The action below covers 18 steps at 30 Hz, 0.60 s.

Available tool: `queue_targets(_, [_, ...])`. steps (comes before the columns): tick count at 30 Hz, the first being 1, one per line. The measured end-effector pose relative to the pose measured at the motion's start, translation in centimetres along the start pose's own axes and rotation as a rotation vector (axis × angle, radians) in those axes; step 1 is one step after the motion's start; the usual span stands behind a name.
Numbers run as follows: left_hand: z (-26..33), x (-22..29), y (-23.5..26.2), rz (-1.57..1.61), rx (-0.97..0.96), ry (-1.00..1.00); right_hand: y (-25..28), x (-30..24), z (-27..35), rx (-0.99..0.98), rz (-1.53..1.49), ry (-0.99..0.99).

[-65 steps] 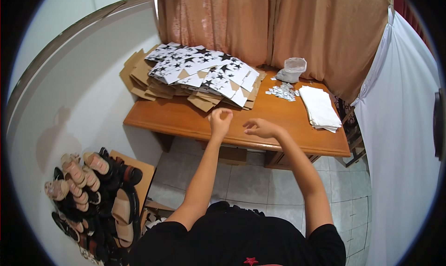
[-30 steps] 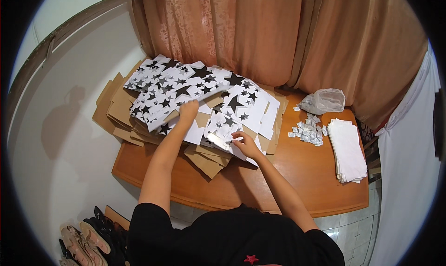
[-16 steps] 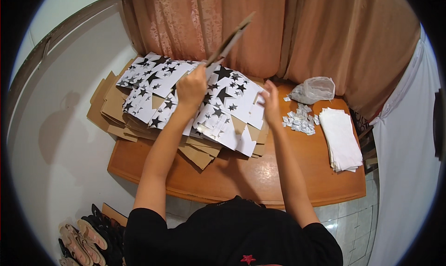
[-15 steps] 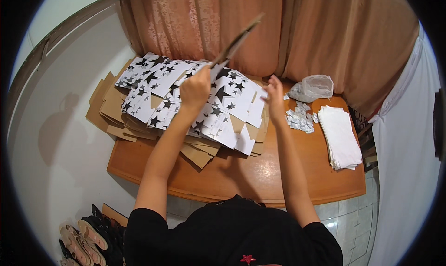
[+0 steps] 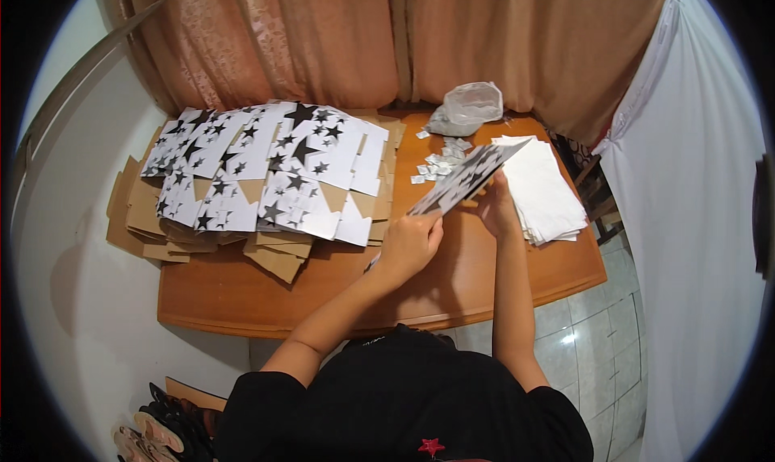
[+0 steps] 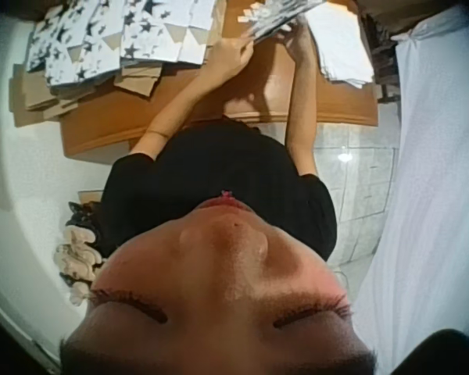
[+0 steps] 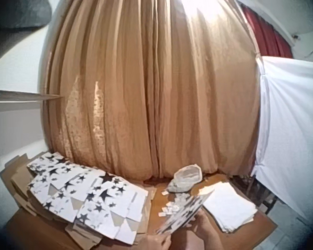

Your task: The recorder assembles cardboard shoe boxes, places protective tissue paper inside each one, and stacks the completed boxes on a shelf.

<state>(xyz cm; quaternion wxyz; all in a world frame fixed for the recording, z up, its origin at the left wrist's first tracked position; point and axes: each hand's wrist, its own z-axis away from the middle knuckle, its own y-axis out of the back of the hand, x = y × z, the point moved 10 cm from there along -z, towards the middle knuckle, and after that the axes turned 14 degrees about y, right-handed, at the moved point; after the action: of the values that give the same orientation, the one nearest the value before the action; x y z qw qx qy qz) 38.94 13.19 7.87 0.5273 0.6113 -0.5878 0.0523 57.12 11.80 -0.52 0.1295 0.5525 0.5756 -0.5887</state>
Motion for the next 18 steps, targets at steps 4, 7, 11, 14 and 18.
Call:
queue_targets(4, [1.2, 0.1, -4.5, 0.091, -0.227, 0.196, 3.2, -1.2, 3.8, 0.078, 0.175, -0.062])
queue_targets(7, [1.1, 0.0, -6.7, 0.153, -0.397, 0.271, 6.0, -1.6, 5.6, 0.085, 0.142, -0.134])
queue_targets(11, [0.0, -1.6, -7.8, -0.001, -0.389, 0.318, 9.6, -5.2, 7.4, 0.221, 0.233, -0.053])
queue_targets(14, [-1.4, -1.2, -7.3, -0.109, -0.357, 0.31, 13.5, -6.9, 8.7, 0.258, 0.508, -0.115])
queue_targets(18, [-3.6, -1.9, -7.6, -0.292, -0.325, 0.189, 14.6, -11.0, 9.4, 0.248, 0.919, 0.153])
